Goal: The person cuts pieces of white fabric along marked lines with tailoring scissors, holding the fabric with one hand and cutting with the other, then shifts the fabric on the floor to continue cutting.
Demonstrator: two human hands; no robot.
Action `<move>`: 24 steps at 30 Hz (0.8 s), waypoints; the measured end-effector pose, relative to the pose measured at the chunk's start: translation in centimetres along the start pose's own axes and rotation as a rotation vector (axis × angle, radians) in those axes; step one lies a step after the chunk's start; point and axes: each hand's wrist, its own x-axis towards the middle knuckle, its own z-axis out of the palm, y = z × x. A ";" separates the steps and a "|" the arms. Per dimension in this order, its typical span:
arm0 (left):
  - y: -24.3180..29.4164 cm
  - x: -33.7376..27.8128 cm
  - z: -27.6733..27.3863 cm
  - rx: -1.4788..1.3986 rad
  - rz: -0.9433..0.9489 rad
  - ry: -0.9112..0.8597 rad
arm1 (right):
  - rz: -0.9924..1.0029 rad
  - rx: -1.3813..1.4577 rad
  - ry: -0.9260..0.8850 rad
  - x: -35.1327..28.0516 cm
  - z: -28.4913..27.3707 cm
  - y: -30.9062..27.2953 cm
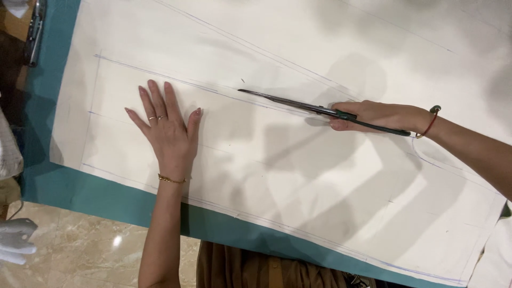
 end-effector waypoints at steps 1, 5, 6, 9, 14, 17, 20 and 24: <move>0.0 0.0 0.0 0.003 0.001 0.010 | -0.041 0.026 0.003 0.1 -0.2 -0.5; -0.2 0.1 0.4 0.025 -0.001 0.027 | -0.056 0.029 0.005 0.5 -0.4 -1.4; -0.1 0.1 0.3 0.025 -0.003 0.027 | -0.057 0.028 0.004 0.6 -0.4 -1.6; 0.0 0.1 0.2 0.026 -0.008 0.024 | 0.000 0.028 -0.003 0.9 -0.4 -1.7; 0.1 0.1 0.1 0.027 -0.018 0.014 | -0.073 0.063 0.046 0.3 -0.7 -2.8; -0.2 0.1 0.4 0.047 -0.006 0.016 | -0.067 0.058 0.030 0.3 -0.7 -2.8; 0.0 0.2 -0.1 0.037 -0.003 0.019 | -0.056 0.041 0.016 0.6 -1.0 -3.9; 0.2 0.1 -0.2 0.014 -0.009 0.024 | -0.054 0.025 -0.011 1.9 -1.1 -5.0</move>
